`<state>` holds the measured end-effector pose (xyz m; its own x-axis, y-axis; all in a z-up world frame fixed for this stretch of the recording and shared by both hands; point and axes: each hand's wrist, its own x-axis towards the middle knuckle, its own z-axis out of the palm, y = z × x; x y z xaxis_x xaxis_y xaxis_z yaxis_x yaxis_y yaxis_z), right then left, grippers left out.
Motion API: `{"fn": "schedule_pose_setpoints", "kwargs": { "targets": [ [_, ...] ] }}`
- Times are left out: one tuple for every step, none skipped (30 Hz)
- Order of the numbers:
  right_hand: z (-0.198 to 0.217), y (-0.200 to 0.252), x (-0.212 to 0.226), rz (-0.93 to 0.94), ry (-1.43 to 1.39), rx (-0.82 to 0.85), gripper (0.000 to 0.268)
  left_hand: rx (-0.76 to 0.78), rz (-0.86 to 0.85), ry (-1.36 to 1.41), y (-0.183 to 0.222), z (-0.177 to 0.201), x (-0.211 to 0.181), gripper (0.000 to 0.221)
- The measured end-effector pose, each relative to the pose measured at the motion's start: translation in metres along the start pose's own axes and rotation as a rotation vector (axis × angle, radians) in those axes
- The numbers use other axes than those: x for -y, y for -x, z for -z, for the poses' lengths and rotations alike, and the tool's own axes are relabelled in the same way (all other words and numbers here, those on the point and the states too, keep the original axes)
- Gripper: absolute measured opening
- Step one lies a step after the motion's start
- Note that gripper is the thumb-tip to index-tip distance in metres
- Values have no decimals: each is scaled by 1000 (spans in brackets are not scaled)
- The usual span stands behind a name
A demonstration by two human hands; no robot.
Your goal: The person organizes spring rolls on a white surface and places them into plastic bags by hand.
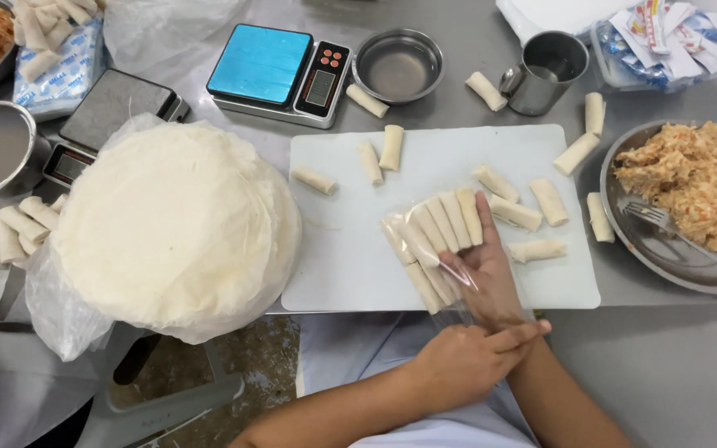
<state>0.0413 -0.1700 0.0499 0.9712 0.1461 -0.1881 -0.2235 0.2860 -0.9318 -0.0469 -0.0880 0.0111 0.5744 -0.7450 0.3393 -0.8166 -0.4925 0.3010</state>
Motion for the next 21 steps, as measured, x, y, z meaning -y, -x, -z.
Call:
{"fn": "schedule_pose_setpoints", "kwargs": {
  "targets": [
    [2,3,0,2,1,1,102,-2,-1,-1,7,13,5,54],
    [5,7,-1,19,-46,20,101,-123,-14,419,15,26,9,59],
    [8,12,-1,30,-92,39,100,-245,-25,846,22,38,11,67],
    [16,14,-8,27,-89,39,100,-248,-22,849,22,38,18,67],
    [23,13,-16,68,-108,35,98,-636,291,979,22,39,27,35],
    [30,13,-23,110,-128,31,96,-1026,617,1077,21,40,37,33],
    [31,16,-23,102,-128,26,96,-1022,625,1081,22,27,47,33],
    [31,20,-24,128,-47,58,96,-1012,692,1432,24,15,58,44],
    [30,18,-22,161,36,98,96,-988,743,1781,24,4,72,62],
    [36,19,-19,161,37,100,96,-992,742,1780,22,11,69,62],
    [41,21,-15,146,135,159,92,-960,742,1851,20,19,66,53],
    [46,22,-11,131,233,218,89,-927,741,1922,19,26,63,45],
    [48,23,-11,125,234,219,89,-929,746,1924,19,23,60,45],
    [51,23,-11,46,110,286,98,-955,710,1994,19,20,58,51],
    [54,22,-10,-25,-15,347,109,-971,664,2064,16,18,58,57],
    [51,21,-17,-22,-15,343,109,-965,662,2066,12,17,55,57],
    [48,22,-23,-21,-3,271,117,-976,714,1956,9,16,52,65],
    [45,22,-30,-20,10,199,126,-985,762,1846,5,14,48,75],
    [42,22,-34,-18,12,201,126,-987,758,1847,1,12,43,75],
    [39,22,-39,55,-34,142,115,-1003,783,1823,-2,10,38,76],
    [36,24,-45,122,-82,84,104,-1020,816,1799,-4,7,31,78]
  ]
}}
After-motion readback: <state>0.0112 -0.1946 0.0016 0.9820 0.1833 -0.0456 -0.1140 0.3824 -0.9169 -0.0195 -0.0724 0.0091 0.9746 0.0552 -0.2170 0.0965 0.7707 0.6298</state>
